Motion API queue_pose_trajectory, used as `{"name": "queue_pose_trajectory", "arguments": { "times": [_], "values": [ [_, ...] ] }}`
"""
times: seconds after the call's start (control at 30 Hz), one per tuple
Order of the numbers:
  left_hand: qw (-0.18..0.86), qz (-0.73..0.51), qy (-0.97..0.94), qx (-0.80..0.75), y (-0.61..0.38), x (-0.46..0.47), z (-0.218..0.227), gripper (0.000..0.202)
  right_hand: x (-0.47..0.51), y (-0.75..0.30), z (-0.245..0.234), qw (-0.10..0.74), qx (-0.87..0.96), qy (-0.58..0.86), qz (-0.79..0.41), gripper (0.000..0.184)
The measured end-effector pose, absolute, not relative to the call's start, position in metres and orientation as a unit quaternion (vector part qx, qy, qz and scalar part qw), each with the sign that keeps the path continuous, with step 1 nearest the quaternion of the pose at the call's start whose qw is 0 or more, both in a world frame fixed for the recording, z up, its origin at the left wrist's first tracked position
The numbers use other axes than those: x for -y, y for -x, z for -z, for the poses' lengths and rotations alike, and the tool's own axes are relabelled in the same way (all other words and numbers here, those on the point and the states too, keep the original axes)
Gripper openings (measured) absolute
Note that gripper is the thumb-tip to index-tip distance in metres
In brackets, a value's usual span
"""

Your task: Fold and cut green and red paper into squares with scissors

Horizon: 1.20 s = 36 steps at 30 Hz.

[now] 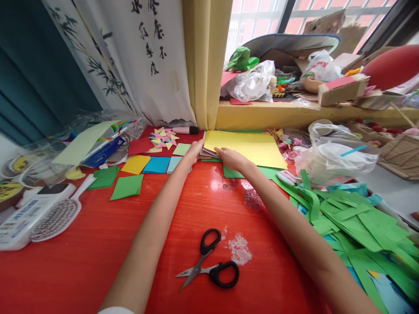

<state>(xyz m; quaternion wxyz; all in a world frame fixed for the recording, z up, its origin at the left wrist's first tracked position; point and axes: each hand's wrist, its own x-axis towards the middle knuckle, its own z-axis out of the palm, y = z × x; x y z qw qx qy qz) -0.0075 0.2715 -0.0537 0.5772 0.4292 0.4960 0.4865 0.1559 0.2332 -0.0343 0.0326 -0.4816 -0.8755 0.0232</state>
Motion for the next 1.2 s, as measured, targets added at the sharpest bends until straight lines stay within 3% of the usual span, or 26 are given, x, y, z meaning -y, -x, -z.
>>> {"name": "queue_pose_trajectory", "arguments": {
  "times": [0.4, 0.6, 1.0, 1.2],
  "values": [
    [0.547, -0.474, -0.435, -0.536, 0.006, -0.272, 0.054, 0.021, -0.234, -0.153, 0.036, 0.039, 0.880, 0.471, -0.041, 0.051],
    [0.564, -0.476, -0.439, -0.513, 0.005, -0.270, 0.054, 0.020, -0.233, -0.150, 0.041, 0.074, 0.874, 0.479, -0.041, 0.046],
    [0.591, -0.469, -0.434, -0.492, 0.007, -0.266, 0.045, 0.041, -0.238, -0.148, 0.056, 0.188, 0.841, 0.503, -0.056, 0.050],
    [0.569, -0.467, -0.451, -0.505, 0.006, -0.267, 0.049, 0.022, -0.237, -0.147, 0.061, 0.193, 0.855, 0.479, -0.051, 0.049]
  ]
}}
